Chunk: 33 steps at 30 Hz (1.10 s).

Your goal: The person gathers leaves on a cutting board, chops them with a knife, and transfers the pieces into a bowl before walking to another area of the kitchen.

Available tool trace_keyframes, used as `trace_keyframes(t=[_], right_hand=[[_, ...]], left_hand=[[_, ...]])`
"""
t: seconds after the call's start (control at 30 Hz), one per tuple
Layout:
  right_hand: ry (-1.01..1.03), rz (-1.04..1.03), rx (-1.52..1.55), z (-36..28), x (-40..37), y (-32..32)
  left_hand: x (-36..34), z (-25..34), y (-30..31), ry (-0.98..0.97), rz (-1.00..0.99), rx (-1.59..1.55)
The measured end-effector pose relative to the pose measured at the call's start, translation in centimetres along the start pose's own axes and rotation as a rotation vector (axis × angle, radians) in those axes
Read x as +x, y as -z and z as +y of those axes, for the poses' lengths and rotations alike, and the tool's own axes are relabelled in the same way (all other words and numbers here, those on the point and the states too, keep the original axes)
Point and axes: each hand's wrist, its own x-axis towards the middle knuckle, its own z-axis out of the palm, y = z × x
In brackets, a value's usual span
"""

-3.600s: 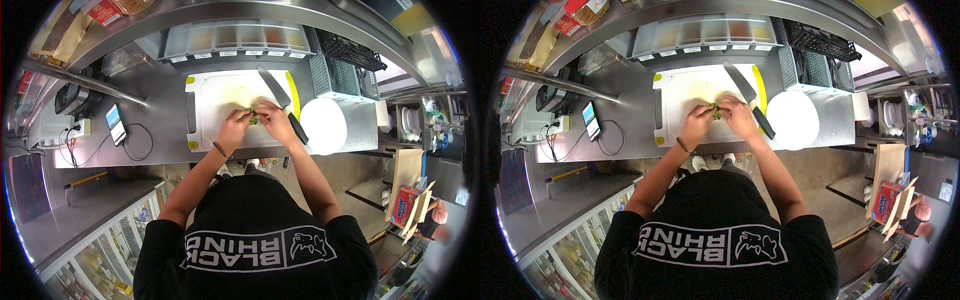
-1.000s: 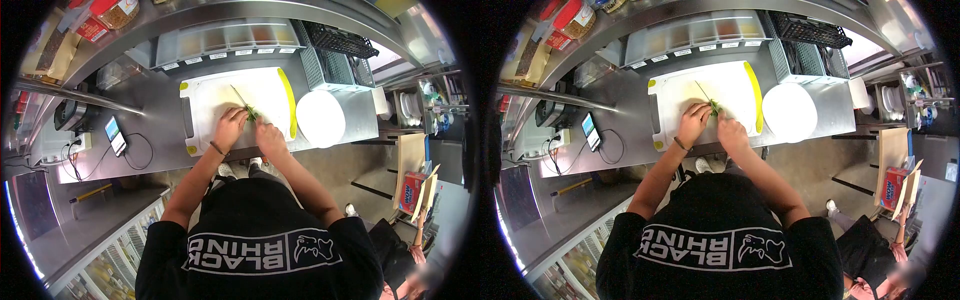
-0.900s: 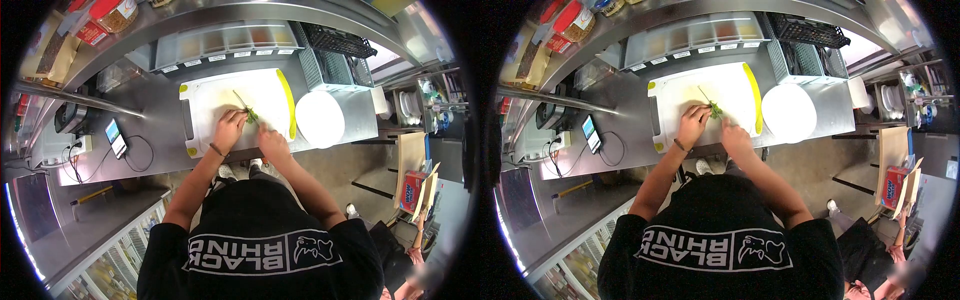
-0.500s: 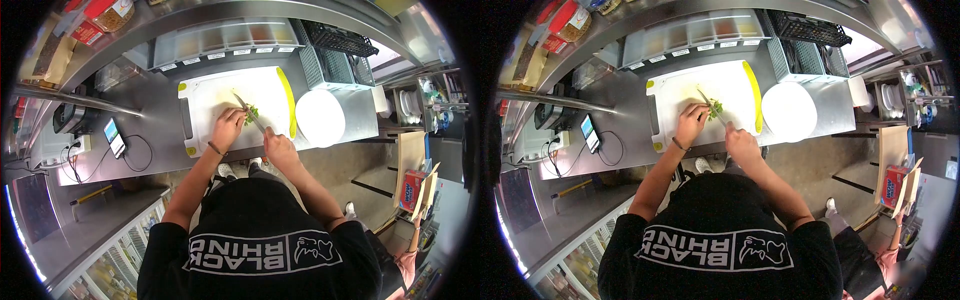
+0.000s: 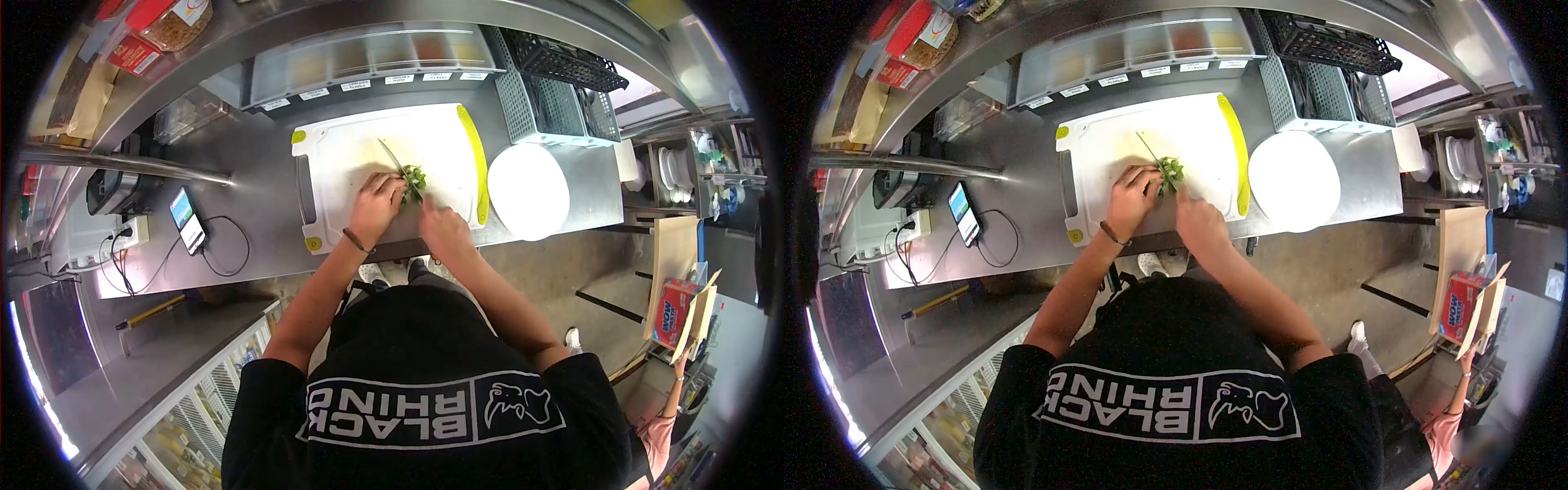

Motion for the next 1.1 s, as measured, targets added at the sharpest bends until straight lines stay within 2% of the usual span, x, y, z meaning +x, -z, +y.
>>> trace_keyframes(t=[0.07,0.17,0.27,0.37,0.47,0.67,0.8,0.87,1.0,1.1], right_hand=[[-0.087,-0.242,-0.085,0.0,-1.2,1.1],[-0.072,-0.18,-0.096,0.0,-1.6,0.7],[-0.081,-0.111,-0.064,0.0,0.2,-0.4],[-0.026,-0.035,0.057,1.2,0.3,0.1],[-0.059,0.039,0.121,1.3,-0.2,1.2],[-0.089,-0.084,0.054,0.2,-1.6,2.3],[-0.097,-0.1,0.045,-0.1,-2.3,2.6],[-0.095,-0.176,0.003,-0.1,-2.2,2.2],[-0.013,-0.143,-0.078,-0.2,-0.9,-0.7],[-0.07,-0.137,-0.037,-1.7,0.5,-1.1]], left_hand=[[-0.1,0.1,0.1,0.035,-0.012,-0.017],[-0.3,-0.2,0.1,-0.049,0.033,0.021],[-0.5,0.1,0.2,0.021,0.02,-0.024],[-0.6,0.4,0.6,0.01,0.013,-0.038],[-0.4,0.2,0.5,-0.022,0.029,-0.052],[-0.6,-0.1,0.3,0.004,0.067,-0.046],[-0.6,-0.1,0.2,0.019,0.063,-0.053],[-0.7,-0.2,0.4,0.02,0.024,-0.032],[-0.6,-0.4,0.3,0.013,0.025,-0.012],[-0.9,-0.5,0.3,0.006,0.034,-0.009]])
